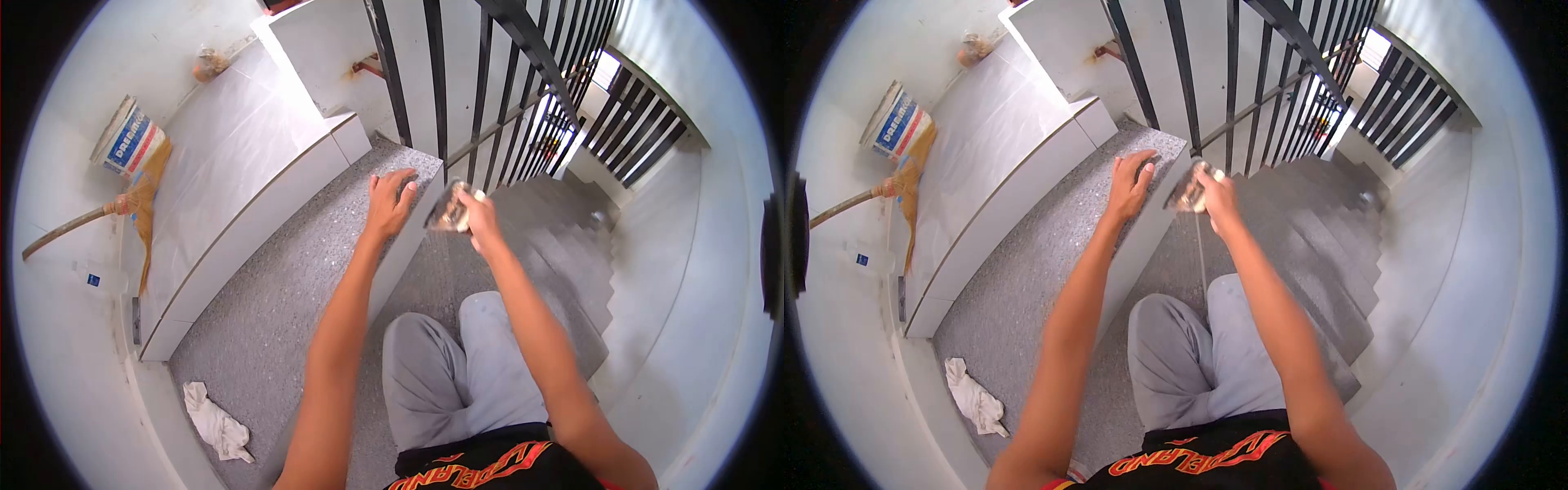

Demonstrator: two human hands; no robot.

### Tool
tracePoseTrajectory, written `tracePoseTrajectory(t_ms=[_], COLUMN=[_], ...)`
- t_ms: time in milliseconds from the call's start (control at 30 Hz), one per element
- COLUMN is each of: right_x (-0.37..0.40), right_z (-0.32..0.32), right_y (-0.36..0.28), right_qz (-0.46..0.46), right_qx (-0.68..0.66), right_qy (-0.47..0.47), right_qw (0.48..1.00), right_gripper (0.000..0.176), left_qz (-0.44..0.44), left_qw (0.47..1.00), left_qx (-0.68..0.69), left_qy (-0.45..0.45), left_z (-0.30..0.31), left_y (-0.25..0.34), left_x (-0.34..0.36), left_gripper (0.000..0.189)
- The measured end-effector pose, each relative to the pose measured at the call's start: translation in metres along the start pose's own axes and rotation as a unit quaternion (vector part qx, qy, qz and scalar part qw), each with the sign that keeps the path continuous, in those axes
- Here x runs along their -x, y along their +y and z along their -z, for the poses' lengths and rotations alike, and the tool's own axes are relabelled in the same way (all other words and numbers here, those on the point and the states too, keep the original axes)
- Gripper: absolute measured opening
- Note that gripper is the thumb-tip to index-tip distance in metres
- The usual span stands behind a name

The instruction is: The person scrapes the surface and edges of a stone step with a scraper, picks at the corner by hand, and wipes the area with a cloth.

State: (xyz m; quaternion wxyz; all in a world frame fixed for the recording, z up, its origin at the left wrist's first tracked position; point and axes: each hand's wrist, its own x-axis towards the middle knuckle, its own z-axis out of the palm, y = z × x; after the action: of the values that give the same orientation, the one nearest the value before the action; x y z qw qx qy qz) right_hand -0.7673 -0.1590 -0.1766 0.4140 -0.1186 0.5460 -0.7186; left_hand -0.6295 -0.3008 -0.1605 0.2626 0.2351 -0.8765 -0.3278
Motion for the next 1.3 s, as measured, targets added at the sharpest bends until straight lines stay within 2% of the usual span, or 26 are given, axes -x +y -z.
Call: tracePoseTrajectory(t_ms=[100, 133, 200, 300, 433, 833, 1300], right_x=[-0.007, -0.01, -0.014, -0.018, -0.015, -0.03, -0.018], right_z=[-0.021, -0.025, -0.033, -0.038, -0.04, -0.052, -0.05], right_y=[-0.017, -0.018, -0.02, -0.023, -0.029, -0.036, -0.034], right_qz=[-0.041, -0.03, -0.034, -0.041, -0.037, -0.049, -0.052], right_qx=[0.034, 0.012, 0.023, 0.031, 0.028, 0.104, 0.058], right_qy=[0.011, 0.0, 0.01, 0.022, 0.012, 0.014, 0.008], right_qw=[0.999, 0.999, 0.999, 0.998, 0.999, 0.993, 0.997], right_gripper=[0.022, 0.021, 0.021, 0.021, 0.02, 0.016, 0.015], left_qz=[-0.023, -0.023, -0.036, -0.038, -0.041, -0.028, -0.03], left_qw=[0.997, 0.997, 0.984, 0.973, 0.983, 0.981, 0.98], left_qx=[-0.057, -0.056, -0.161, -0.217, -0.177, -0.187, -0.194], left_qy=[-0.05, -0.049, -0.063, -0.063, -0.035, -0.043, -0.04], left_z=[0.004, 0.004, 0.002, 0.0, -0.001, -0.001, -0.003], left_y=[0.011, 0.014, 0.018, 0.02, 0.018, 0.02, 0.018], left_x=[0.007, 0.008, 0.006, 0.007, 0.007, 0.003, 0.006], left_gripper=[0.045, 0.045, 0.052, 0.051, 0.057, 0.051, 0.048])
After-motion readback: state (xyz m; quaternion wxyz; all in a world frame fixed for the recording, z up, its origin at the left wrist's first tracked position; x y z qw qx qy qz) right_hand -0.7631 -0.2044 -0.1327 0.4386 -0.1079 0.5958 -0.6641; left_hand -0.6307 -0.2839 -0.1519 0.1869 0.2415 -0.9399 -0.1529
